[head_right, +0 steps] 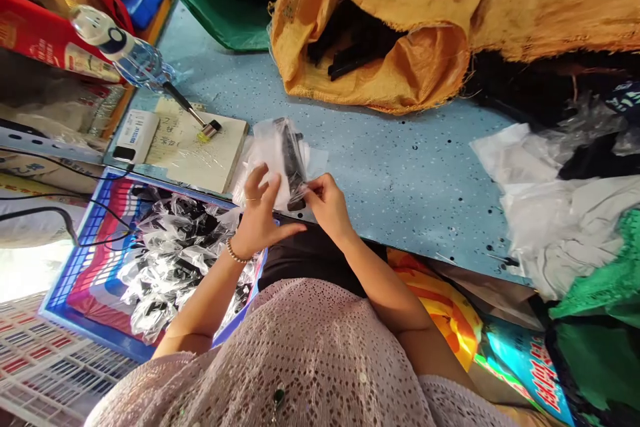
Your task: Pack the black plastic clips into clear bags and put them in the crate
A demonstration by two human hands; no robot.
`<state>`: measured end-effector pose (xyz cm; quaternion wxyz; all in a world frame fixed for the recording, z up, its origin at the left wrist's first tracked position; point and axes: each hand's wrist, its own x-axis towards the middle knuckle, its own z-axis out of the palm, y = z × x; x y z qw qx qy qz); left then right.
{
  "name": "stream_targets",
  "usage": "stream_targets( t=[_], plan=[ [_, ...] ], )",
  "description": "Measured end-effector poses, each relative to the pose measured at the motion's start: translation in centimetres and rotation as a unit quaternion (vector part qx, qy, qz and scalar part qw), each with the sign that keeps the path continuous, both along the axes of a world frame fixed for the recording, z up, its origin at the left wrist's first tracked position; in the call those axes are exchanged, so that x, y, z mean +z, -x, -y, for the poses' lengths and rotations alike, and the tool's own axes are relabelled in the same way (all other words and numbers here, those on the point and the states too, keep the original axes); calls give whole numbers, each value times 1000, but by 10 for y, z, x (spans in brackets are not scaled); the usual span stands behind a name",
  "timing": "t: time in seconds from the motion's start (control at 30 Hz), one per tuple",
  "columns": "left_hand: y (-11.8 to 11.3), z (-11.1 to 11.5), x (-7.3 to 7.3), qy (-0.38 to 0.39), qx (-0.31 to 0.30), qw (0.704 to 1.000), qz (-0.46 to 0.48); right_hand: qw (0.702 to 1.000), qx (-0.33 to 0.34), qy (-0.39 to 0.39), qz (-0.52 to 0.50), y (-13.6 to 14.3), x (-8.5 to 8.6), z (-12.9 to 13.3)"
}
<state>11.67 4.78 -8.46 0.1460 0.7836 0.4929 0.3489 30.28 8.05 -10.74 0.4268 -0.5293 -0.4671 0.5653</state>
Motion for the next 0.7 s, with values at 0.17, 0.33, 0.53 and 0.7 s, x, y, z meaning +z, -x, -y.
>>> stream_targets(
  t=[0.17, 0.33, 0.53, 0.7],
  plan=[
    [12, -6, 10, 116, 29, 988, 101, 986, 149, -12, -78, 2, 4, 1],
    [69, 24, 54, 145, 122, 934, 302, 918, 265, -223, 194, 13, -13, -25],
    [143, 80, 100, 340, -19, 935, 99, 777, 287, -315, 464, 26, -4, -43],
    [210, 111, 39, 552, 49, 832, -40, 739, 257, -318, 536, 21, 9, -47]
  ],
)
